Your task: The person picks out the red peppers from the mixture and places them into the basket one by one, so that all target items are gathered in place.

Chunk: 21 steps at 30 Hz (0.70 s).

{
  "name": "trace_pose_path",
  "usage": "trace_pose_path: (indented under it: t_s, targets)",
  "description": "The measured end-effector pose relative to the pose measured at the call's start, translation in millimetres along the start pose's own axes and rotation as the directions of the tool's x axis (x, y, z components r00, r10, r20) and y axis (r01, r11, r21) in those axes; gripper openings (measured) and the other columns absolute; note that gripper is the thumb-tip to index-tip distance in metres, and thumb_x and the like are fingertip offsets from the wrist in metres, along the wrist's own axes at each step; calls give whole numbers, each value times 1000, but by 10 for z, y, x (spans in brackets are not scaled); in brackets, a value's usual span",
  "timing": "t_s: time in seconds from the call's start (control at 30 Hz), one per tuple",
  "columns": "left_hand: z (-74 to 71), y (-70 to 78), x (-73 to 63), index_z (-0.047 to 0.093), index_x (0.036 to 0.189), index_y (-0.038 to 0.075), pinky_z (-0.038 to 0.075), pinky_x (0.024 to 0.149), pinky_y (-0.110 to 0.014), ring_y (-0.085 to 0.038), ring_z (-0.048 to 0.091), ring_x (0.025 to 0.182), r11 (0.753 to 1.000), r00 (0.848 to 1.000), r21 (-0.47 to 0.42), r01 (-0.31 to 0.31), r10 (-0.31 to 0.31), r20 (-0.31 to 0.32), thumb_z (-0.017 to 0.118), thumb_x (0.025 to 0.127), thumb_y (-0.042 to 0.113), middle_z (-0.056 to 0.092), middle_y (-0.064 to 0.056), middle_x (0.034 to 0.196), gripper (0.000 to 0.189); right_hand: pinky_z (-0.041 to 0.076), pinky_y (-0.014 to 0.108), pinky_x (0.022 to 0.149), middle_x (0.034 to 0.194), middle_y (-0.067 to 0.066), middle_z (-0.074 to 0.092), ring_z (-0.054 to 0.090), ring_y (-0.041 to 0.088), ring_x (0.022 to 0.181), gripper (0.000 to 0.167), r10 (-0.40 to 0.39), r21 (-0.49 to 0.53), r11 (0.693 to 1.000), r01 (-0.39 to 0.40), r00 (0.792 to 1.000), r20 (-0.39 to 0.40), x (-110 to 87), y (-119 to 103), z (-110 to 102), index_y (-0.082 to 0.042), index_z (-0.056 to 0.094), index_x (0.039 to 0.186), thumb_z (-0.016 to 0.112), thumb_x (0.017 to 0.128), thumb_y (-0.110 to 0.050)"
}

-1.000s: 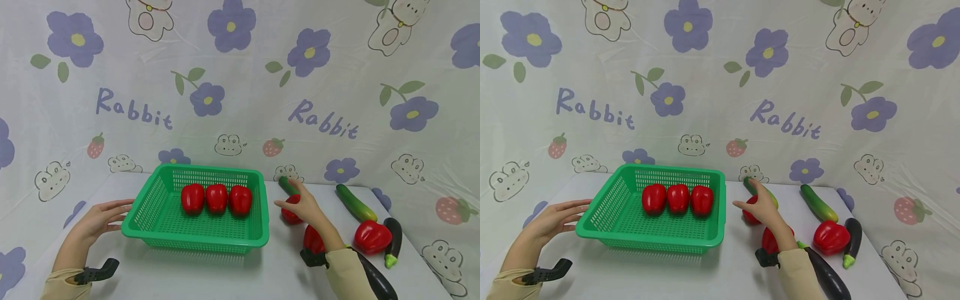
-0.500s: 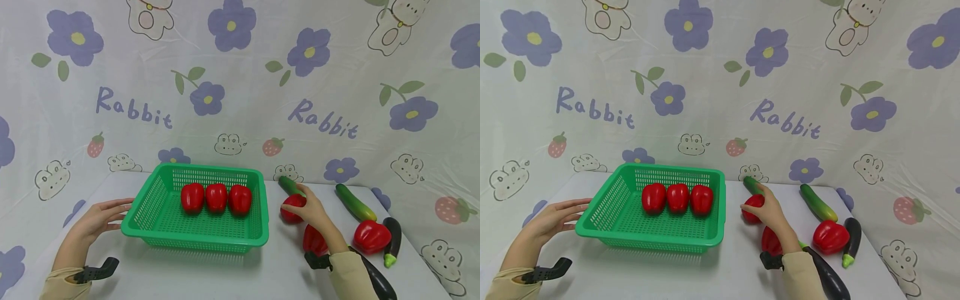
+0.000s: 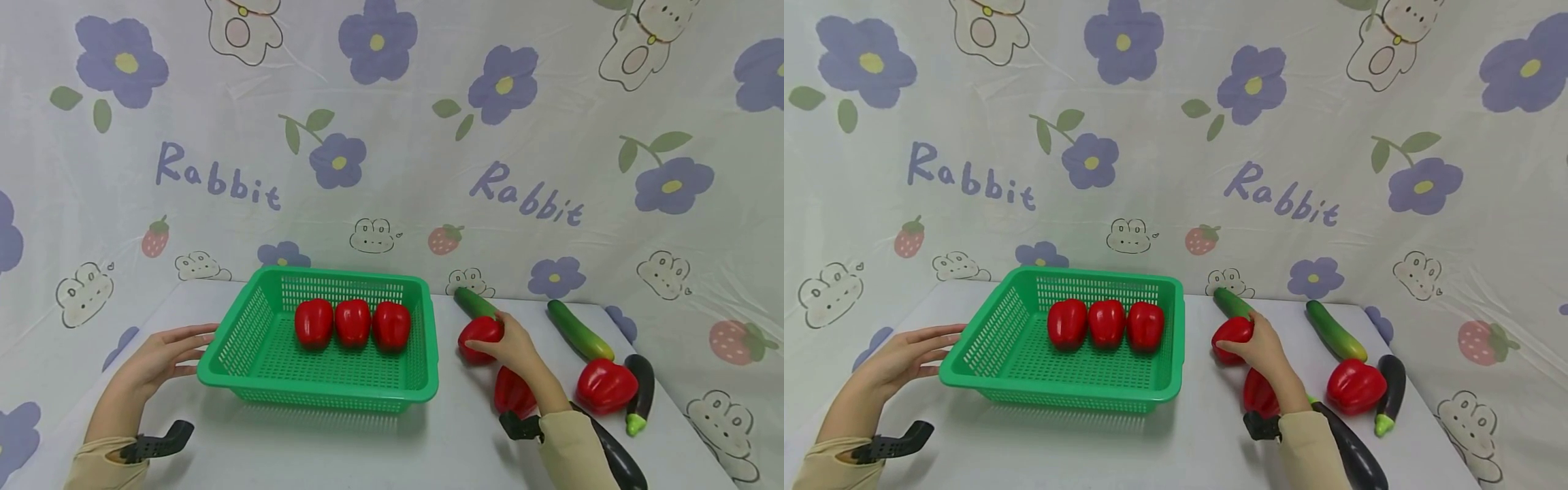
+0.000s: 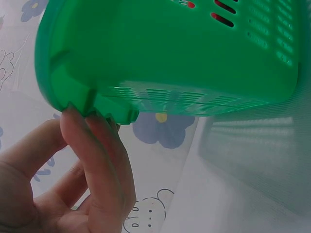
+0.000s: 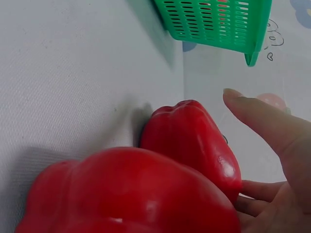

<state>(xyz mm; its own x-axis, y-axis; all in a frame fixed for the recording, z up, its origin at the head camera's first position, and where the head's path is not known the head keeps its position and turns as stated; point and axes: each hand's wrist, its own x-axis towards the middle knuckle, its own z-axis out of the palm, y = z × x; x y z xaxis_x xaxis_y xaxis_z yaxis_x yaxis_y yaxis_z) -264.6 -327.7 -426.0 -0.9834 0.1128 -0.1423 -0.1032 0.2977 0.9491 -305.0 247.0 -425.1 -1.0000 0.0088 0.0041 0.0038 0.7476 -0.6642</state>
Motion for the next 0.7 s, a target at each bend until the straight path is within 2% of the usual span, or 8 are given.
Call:
trace_pose_path:
  t_s: [0.23, 0.47, 0.7]
  targets:
    - [3, -8, 7, 59, 134, 18, 56, 81, -29, 1, 66, 93, 1000, 1000, -5, 3, -3, -2, 61, 96, 36, 64, 29, 99, 43, 50, 56, 94, 140, 30, 44, 45, 47, 126, 89, 13, -29, 999, -13, 1000, 0, 16, 39, 23, 7, 27, 147, 75, 83, -33]
    - [3, -20, 18, 56, 138, 13, 56, 80, -28, 1, 66, 93, 1000, 1000, -12, -7, 7, 4, 59, 97, 34, 65, 29, 98, 46, 51, 56, 93, 138, 30, 46, 46, 47, 125, 88, 20, -44, 999, -21, 1000, -5, 58, 64, 42, 8, 28, 145, 77, 82, -30]
    - [-2, -4, 3, 58, 135, 18, 56, 81, -29, 0, 66, 93, 1000, 1000, -15, 8, -8, -7, 61, 96, 36, 65, 28, 98, 43, 52, 56, 92, 138, 30, 45, 45, 47, 125, 89, 29, -48, 998, -30, 1000, -11, 92, 73, 63, 8, 27, 146, 78, 81, -27]
